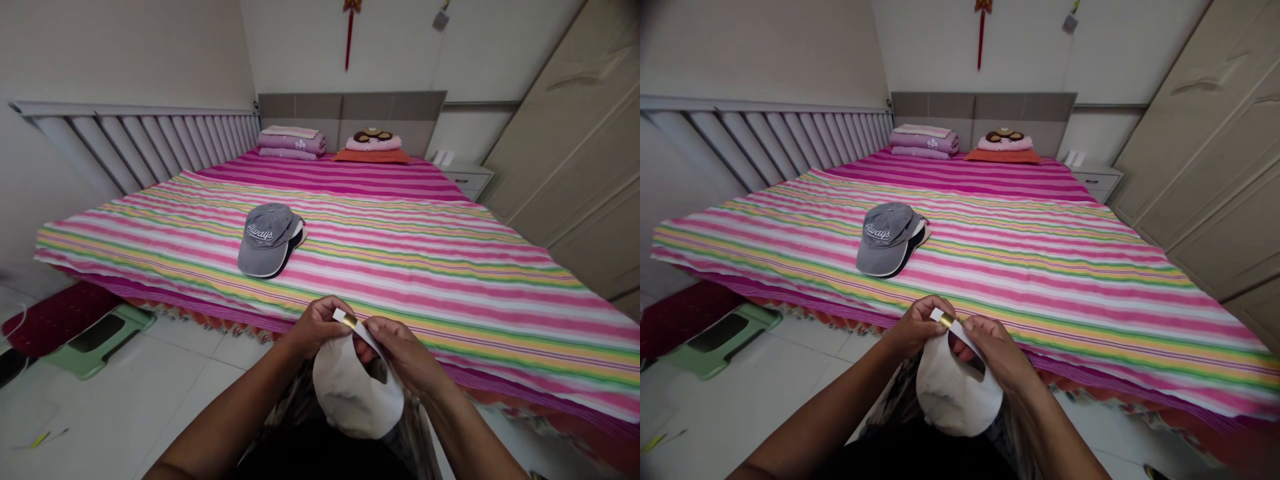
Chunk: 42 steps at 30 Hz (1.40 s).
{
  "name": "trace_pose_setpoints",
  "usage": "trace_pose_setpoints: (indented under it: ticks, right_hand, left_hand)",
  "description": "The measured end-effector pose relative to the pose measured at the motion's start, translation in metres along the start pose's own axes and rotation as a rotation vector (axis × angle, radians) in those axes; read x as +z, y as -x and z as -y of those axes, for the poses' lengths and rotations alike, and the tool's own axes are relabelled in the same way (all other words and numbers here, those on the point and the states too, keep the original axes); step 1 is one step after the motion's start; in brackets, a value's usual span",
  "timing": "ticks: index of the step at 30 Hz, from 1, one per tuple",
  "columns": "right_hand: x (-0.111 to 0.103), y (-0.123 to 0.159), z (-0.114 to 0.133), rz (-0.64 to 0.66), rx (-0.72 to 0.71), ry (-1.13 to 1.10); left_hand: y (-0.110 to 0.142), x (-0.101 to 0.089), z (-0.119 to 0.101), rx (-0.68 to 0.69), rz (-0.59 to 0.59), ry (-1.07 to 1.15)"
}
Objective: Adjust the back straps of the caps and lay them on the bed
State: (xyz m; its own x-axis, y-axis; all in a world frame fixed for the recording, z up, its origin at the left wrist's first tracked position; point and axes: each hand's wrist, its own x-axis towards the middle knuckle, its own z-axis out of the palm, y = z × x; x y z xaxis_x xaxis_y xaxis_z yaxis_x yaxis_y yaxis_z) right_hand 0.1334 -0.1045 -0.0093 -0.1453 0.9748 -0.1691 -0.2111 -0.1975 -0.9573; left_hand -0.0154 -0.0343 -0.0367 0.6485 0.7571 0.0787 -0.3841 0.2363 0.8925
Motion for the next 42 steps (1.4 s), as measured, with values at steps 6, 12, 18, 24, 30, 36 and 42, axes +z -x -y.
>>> trace_pose_setpoints:
  ticks: [6,12,18,24,30,36,42]
  right_hand:
    - [-0.002,-0.003,-0.005,-0.025,-0.013,-0.04]
    - [0.0,-0.005,-0.006,-0.053,-0.031,-0.032]
    - [-0.001,-0.002,0.009,-0.113,-0.028,-0.07]
    - [0.0,0.006,0.025,-0.104,-0.025,-0.006]
    - [-0.012,0.011,0.02,0.015,0.031,0.127]
    - [-0.021,0.011,0.012,-0.044,0.042,0.043]
    - [-0.012,0.009,0.01,-0.083,0.049,0.002]
  left_hand:
    - [0.0,0.001,0.002,-0.056,0.001,-0.078]
    - [-0.002,0.006,-0.002,0.072,0.023,-0.314]
    - [0.001,0.014,-0.015,0.042,0.029,-0.325]
    - [0.001,0.023,-0.029,-0.147,0.077,-0.198]
    - [0.0,0.02,-0.023,-0.208,0.031,-0.064]
    - [-0.003,0.015,-0.018,-0.241,-0.021,-0.005]
    - [-0.005,0.019,-0.012,-0.204,-0.027,0.02]
